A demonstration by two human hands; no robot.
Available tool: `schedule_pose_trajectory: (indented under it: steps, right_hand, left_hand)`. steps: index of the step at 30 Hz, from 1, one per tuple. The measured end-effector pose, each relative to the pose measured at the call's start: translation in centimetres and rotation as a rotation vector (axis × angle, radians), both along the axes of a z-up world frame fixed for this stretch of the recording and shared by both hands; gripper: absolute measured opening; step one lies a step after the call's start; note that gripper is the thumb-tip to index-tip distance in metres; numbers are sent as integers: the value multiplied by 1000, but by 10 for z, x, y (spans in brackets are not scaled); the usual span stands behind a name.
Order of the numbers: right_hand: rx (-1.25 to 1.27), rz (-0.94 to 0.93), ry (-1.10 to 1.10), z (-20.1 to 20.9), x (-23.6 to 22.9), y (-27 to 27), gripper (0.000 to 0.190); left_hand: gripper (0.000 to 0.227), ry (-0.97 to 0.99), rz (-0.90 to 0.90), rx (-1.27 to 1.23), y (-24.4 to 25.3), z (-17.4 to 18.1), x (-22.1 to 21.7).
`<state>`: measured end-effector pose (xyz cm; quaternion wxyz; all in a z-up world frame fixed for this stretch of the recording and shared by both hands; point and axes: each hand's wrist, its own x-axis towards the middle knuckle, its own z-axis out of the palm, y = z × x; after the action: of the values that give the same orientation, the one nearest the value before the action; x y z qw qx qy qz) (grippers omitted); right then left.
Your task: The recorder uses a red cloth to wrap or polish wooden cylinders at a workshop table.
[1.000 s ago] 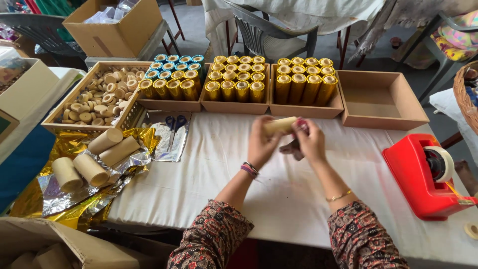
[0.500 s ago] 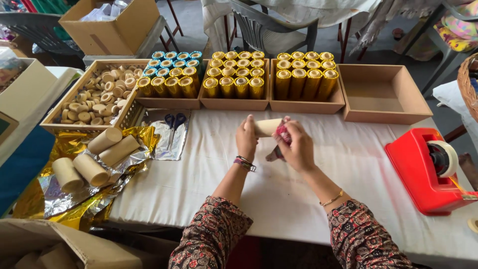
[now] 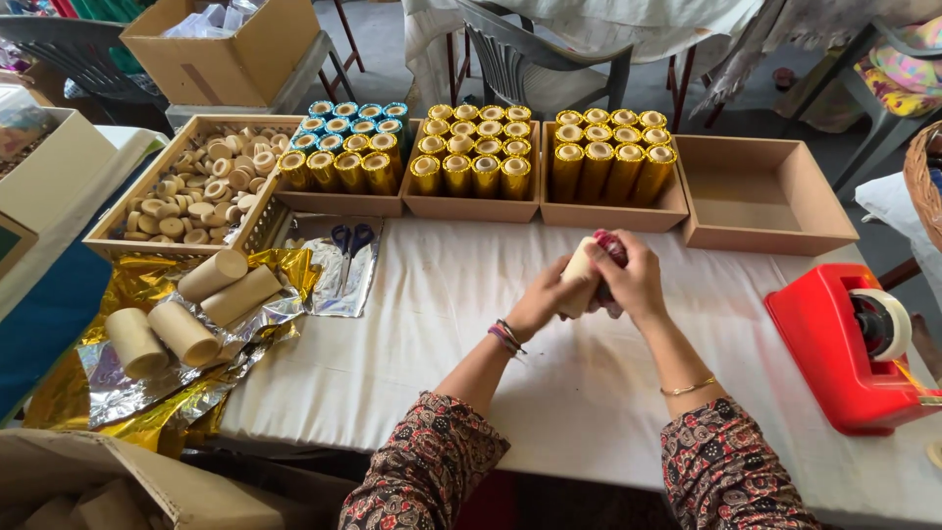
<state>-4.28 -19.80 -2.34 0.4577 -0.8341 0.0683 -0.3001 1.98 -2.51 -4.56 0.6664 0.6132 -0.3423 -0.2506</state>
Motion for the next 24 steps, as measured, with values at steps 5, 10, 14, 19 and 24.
schedule_pose_trajectory:
  steps: [5,10,14,19,24]
  right_hand:
    - [532,355,-3,17,-7,-1,35]
    - [112,181,-10,3,-1,4,36]
    - [-89,24,105,11,-5,6,35]
    - [450,353,12,14,-9,-5,34]
    - [264,265,35,1,0,-4,36]
  left_hand:
    - [55,442,-274,-268,10,7,7]
    - [82,-366,174,146,-1,-9,-3]
    - [107,-627,195,133,-3,-23,7]
    - [102,251,-260,-174,16,23,-7]
    - [116,-350,99,62,0,-4,-11]
